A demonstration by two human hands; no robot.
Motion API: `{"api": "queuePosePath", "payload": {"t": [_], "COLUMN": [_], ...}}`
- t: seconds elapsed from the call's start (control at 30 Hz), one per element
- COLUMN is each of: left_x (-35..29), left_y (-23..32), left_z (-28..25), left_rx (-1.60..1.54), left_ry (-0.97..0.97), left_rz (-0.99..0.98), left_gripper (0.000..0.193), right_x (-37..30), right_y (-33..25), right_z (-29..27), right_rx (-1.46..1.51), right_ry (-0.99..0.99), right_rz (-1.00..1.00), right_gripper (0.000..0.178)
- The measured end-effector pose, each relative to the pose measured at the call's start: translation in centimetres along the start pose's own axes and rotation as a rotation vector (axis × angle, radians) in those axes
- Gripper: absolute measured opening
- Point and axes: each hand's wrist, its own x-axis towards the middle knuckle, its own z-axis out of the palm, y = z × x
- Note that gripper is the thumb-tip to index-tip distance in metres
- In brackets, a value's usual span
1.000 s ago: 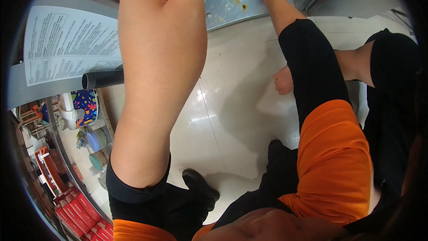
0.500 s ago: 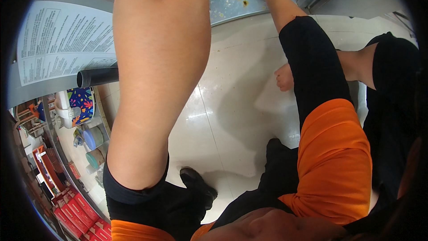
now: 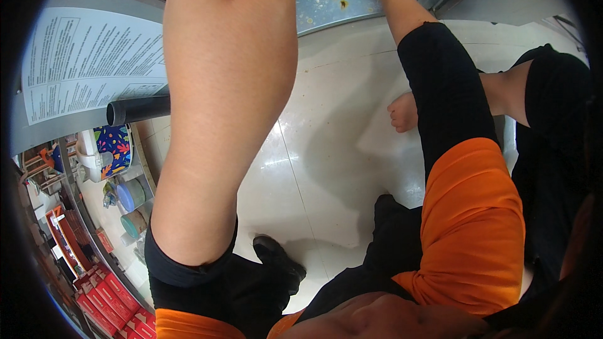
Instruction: The person uses a yellow long-reach lighter to ignite the gas burner inside a commercial deep fryer. They walk to the fryer, ignite the lighter, and hold the flame to the burner while a coworker adjusts internal components. The person repeatedly ignites the lighter to assist the lighting process.
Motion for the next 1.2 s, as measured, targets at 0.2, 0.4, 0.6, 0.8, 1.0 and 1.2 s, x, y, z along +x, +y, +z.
{"api": "queuePosePath", "payload": {"t": [0.2,0.4,0.6,0.8,1.0,1.2], "left_x": [0.0,-0.1,0.7,0.8,2.0,3.1], "left_y": [-0.2,0.1,0.5,1.3,2.5,3.1], "left_z": [0.0,0.2,0.4,0.4,0.4,0.1], "left_rx": [0.004,0.012,0.112,0.172,0.239,0.281], "left_ry": [-0.001,0.007,0.047,0.013,0.034,0.06], "left_rz": [-0.002,0.003,0.064,0.071,0.131,0.143], "left_gripper": [0.031,0.031,0.031,0.031,0.032,0.035], "right_x": [0.5,1.7,0.9,0.6,-0.7,-0.3], "right_y": [1.0,2.0,1.3,2.2,1.5,0.1], "right_z": [0.6,2.4,1.5,0.6,0.1,-0.3], "right_rx": [0.093,0.367,0.364,0.436,0.519,0.633], "right_ry": [0.013,0.043,-0.06,-0.138,-0.211,-0.292], "right_rz": [0.023,0.23,0.183,0.305,0.358,0.451], "right_gripper": [0.011,0.01,0.019,0.014,0.023,0.022]}}
